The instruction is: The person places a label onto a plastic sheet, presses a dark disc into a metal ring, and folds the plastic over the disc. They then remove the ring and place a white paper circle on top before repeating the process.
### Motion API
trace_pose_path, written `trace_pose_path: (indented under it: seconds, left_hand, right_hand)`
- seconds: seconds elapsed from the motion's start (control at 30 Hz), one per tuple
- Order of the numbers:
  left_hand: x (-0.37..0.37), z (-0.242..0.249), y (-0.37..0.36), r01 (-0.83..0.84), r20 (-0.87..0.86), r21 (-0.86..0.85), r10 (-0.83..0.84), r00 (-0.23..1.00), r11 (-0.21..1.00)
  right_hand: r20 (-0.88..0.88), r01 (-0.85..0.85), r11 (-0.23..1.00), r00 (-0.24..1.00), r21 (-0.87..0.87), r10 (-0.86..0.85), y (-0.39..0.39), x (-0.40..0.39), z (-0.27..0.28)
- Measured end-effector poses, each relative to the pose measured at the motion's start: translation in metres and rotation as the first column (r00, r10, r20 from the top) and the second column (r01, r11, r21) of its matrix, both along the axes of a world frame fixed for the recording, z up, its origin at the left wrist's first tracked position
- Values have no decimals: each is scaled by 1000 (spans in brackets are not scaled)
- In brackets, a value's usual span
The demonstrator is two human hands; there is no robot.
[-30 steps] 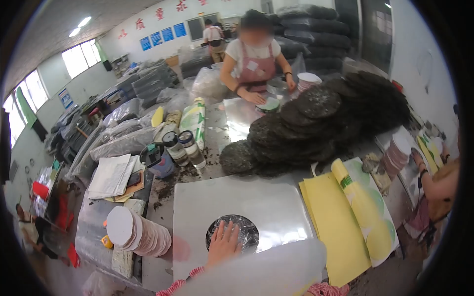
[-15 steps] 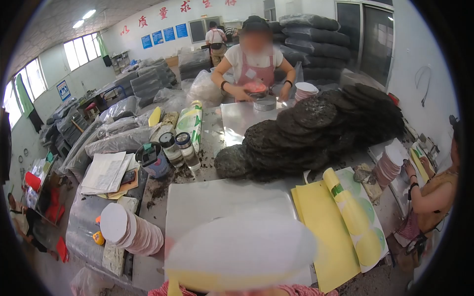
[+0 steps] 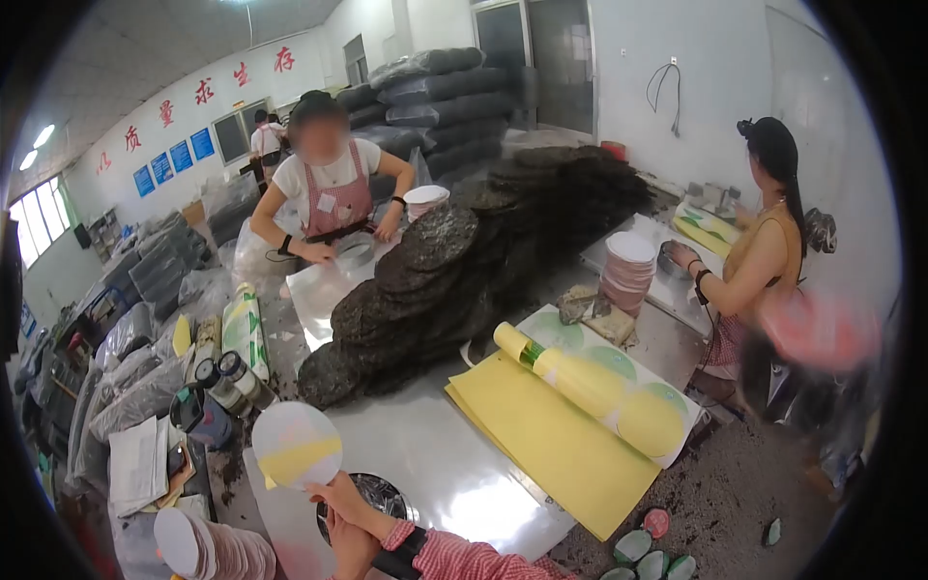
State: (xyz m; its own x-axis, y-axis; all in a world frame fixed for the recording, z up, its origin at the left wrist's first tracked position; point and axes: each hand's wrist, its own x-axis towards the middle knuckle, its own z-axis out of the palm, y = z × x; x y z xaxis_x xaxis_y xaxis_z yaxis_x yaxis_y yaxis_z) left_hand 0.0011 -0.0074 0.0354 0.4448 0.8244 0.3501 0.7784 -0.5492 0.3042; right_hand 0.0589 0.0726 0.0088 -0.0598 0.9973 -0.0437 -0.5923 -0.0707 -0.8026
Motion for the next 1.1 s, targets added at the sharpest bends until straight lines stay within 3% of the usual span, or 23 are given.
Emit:
trace_pose_path:
  seconds: [0.07, 0.13, 0.17, 0.2, 0.23, 0.27, 0.3, 0.33, 0.37, 0.4, 0.43, 0.47, 0.53, 0.57, 0.63, 0.67, 0.73, 0.9, 1.1]
  left_hand:
    - [0, 0, 2, -26, -44, -88, 23, 999, 996]
    - [-12, -32, 6, 13, -80, 95, -6, 997, 995]
    - [-15, -27, 4, 73, -92, -71, -80, 993, 995]
    - [-26, -20, 2, 107, -91, -243, -133, 987, 964]
    - [-39, -28, -6, 115, 22, -281, -113, 993, 953]
    - [-41, -31, -2, 128, 146, -261, -92, 985, 957]
    - [-44, -20, -3, 126, 187, -241, -82, 979, 962]
    - [-55, -16, -5, 76, 177, -221, -37, 983, 972]
    - [-65, -15, -12, 24, 533, -376, 195, 823, 926]
    - [-66, -14, -18, 64, 754, -519, 421, 503, 852]
    - [-72, 6, -21, -76, 742, -494, 465, 482, 866]
    - [-80, 22, -19, -78, 742, -497, 470, 478, 864]
    - [-98, 52, -9, -363, 439, -160, 396, 807, 918]
    - [-99, 69, 2, -377, 445, -160, 408, 798, 912]
    - [-101, 96, 21, -219, 188, 323, 165, 968, 920]
    - [-102, 95, 25, -223, 193, 323, 167, 967, 920]
    - [-105, 85, 41, -36, 51, 345, 20, 999, 938]
    - [-100, 59, 47, -132, 156, 305, 87, 984, 943]
    - [-104, 58, 47, -132, 141, 192, 106, 984, 972]
  right_hand:
    - [33, 5, 1000, 999, -6, -5, 5, 5, -5]
    - [59, -12, 999, 998, -30, 13, -4, 7, -6]
    - [85, 69, 998, 994, -16, -67, -13, 10, 10]
    - [459, -14, 975, 884, 223, -93, -14, 19, 5]
    - [513, -26, 898, 828, 440, -227, -9, 22, -1]
    - [258, 115, 963, 949, 245, -179, -2, 9, -17]
    - [185, -18, 996, 983, 91, 0, 2, 18, -19]
    - [-155, 53, 998, 986, -43, -59, 2, 16, -2]
    - [-125, 32, 999, 992, -32, -36, -4, 15, 10]
    - [-92, 27, 999, 995, -24, -29, -7, 19, 17]
    - [-91, 23, 1000, 996, -22, -25, -6, 17, 17]
    - [-72, -1, 1000, 997, 0, 1, -8, 15, 14]
    - [-47, -46, 999, 998, 20, 47, -9, 10, 7]
    - [-35, -34, 999, 999, 40, 35, -7, 10, 1]
    - [-20, -25, 998, 999, 61, 26, -9, 8, 1]
    - [-19, -19, 997, 1000, 77, 21, -10, 8, 5]
    - [-19, -10, 995, 1000, 100, 12, -11, 10, 8]
    - [236, -66, 979, 972, 195, 18, -12, 9, 7]
    - [330, -155, 970, 940, 186, 87, -19, 11, 11]
